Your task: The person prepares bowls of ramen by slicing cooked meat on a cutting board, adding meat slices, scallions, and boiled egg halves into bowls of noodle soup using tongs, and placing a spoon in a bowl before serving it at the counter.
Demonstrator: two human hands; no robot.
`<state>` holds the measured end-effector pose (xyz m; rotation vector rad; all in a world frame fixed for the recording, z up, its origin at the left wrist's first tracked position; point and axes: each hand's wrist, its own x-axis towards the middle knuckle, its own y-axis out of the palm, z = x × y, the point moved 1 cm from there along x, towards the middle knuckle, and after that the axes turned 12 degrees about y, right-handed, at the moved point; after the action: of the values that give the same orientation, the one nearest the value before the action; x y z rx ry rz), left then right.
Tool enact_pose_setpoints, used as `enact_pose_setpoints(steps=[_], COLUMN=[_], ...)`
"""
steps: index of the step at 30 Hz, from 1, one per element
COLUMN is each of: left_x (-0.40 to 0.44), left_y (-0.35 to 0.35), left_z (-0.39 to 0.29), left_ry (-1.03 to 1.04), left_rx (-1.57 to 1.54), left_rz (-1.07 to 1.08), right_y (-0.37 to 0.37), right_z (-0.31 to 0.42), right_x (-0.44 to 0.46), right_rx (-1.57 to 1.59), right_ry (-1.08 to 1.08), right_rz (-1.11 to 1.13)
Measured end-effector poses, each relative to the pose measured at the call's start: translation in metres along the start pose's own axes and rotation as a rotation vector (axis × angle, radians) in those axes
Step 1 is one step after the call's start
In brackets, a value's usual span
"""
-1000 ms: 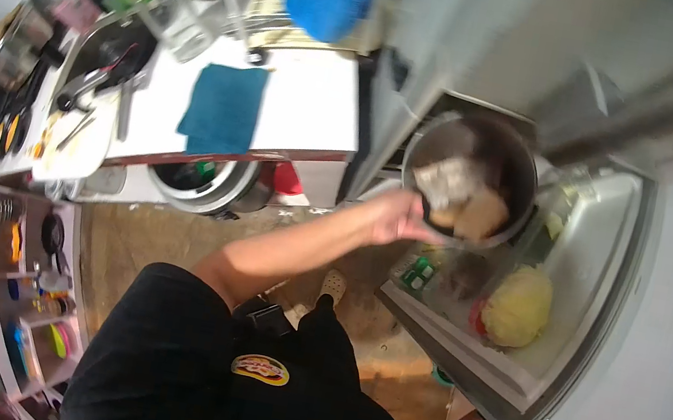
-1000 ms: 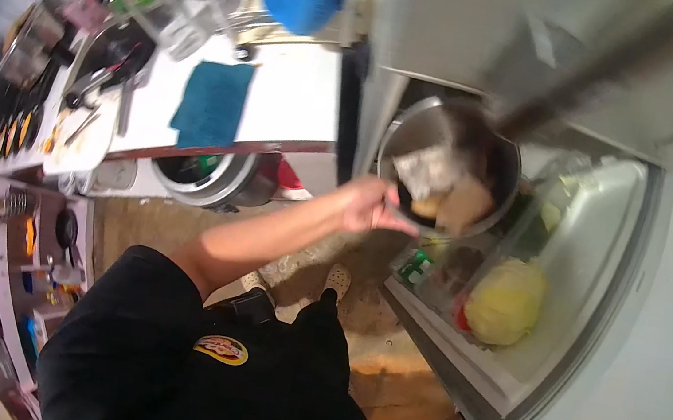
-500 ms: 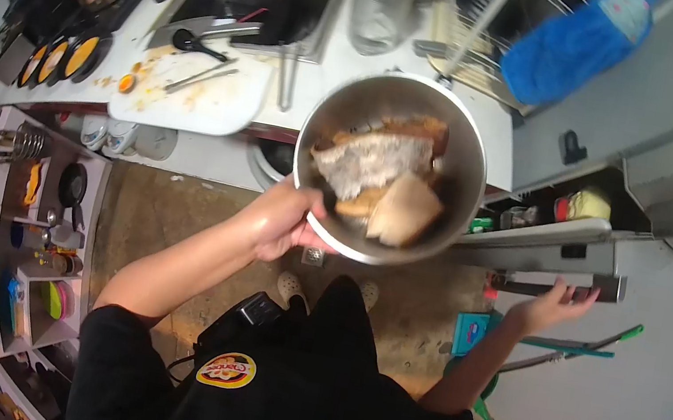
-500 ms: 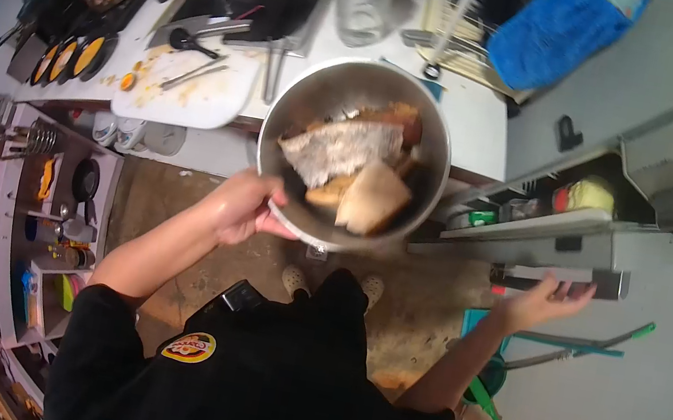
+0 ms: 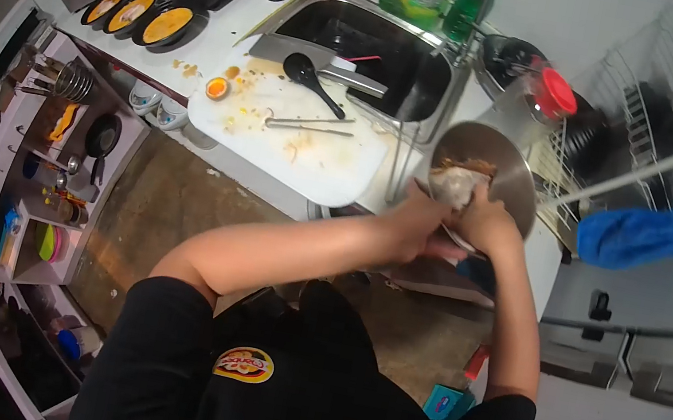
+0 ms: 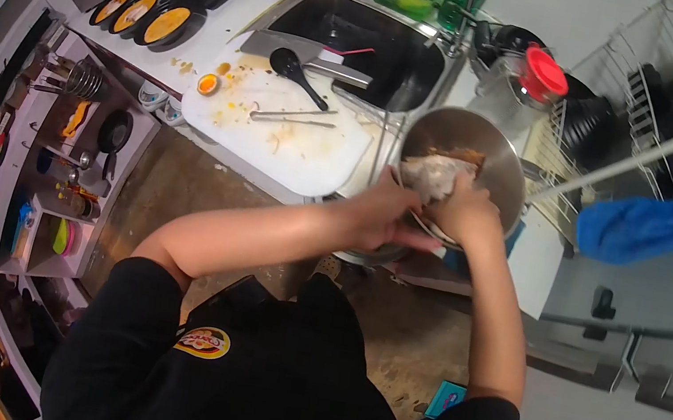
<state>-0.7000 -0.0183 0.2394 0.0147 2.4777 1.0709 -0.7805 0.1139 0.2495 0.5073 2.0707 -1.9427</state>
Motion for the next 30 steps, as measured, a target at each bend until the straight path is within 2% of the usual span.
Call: enact_pose_setpoints(steps=[2, 4, 5, 7, 8, 9, 10, 12, 15, 16, 18, 20, 23, 24, 26, 28, 29, 30], left_x=[-0.004, -0.018, -0.021, -0.016, -0.01, -0.012, -0.012, -0.02, -0.019, -0.017, -0.015, -0.022, -0.025, -0.02, -0.004, 0.026, 0.045, 0.061], left_y=[-0.013, -0.044, -0.051, -0.108, -0.138, -0.154, -0.174, -0.197, -0.234, -0.242, -0.252, -0.251, -0.261, -0.263, -0.266, -0.252, -0.24, -0.225], left_z=[-0.01, -0.029, -0.045, -0.062, -0.066, -0.087, -0.101, -0.126, -0.138, -0.14, -0.149, -0.158, -0.176, -0.18, -0.192, -0.199, -0.2, -0.199], left_ry=[-0.093, -0.152, -0.145, 0.489, 0.933, 0.899, 0.967, 0.868, 0.859, 0.883, 0.895, 0.933, 1.034, 1.036, 1.094, 1.233, 1.277, 1.265], left_rx=[0.02, 0.119, 0.363, 1.175, 1.395, 1.58, 1.687, 1.912, 1.994, 1.988, 1.95, 1.871, 1.822, 1.8, 1.781, 1.698, 1.674, 1.667], left_rz=[-0.084, 0.265, 0.143, 0.269, 0.125, 0.056, -0.029, -0.144, -0.113, -0.034, 0.116, 0.203, 0.288, 0.303, 0.294, 0.33, 0.373, 0.437], right_y=[-0.005, -0.006, -0.004, 0.0, 0.002, 0.0, -0.005, -0.02, -0.034, -0.036, -0.039, -0.057, -0.065, -0.064, -0.053, -0.023, -0.026, -0.005], right_z=[-0.015, -0.022, -0.022, -0.021, -0.02, -0.015, -0.013, -0.009, -0.007, -0.011, -0.026, -0.026, 0.002, 0.022, 0.087, 0.152, 0.19, 0.21], right_x=[0.011, 0.016, 0.015, 0.018, 0.017, 0.01, 0.005, -0.002, -0.003, -0.003, -0.011, -0.042, -0.09, -0.099, -0.121, -0.113, -0.113, -0.101], right_rx=[0.051, 0.099, 0.13, 0.134, 0.106, 0.092, 0.089, 0.101, 0.124, 0.122, 0.32, 0.425, 0.604, 0.584, 0.736, 0.323, 0.247, 0.194], right_ry=[-0.077, -0.149, -0.134, -0.13, -0.141, -0.164, -0.15, -0.157, -0.079, -0.017, 0.02, 0.158, 0.174, 0.188, 0.036, -0.033, -0.076, -0.043], right_rz=[0.042, 0.094, 0.043, -0.058, -0.113, -0.26, -0.242, -0.339, -0.424, -0.491, -0.626, -0.633, -0.915, -0.919, -0.777, -0.77, -0.595, -0.587])
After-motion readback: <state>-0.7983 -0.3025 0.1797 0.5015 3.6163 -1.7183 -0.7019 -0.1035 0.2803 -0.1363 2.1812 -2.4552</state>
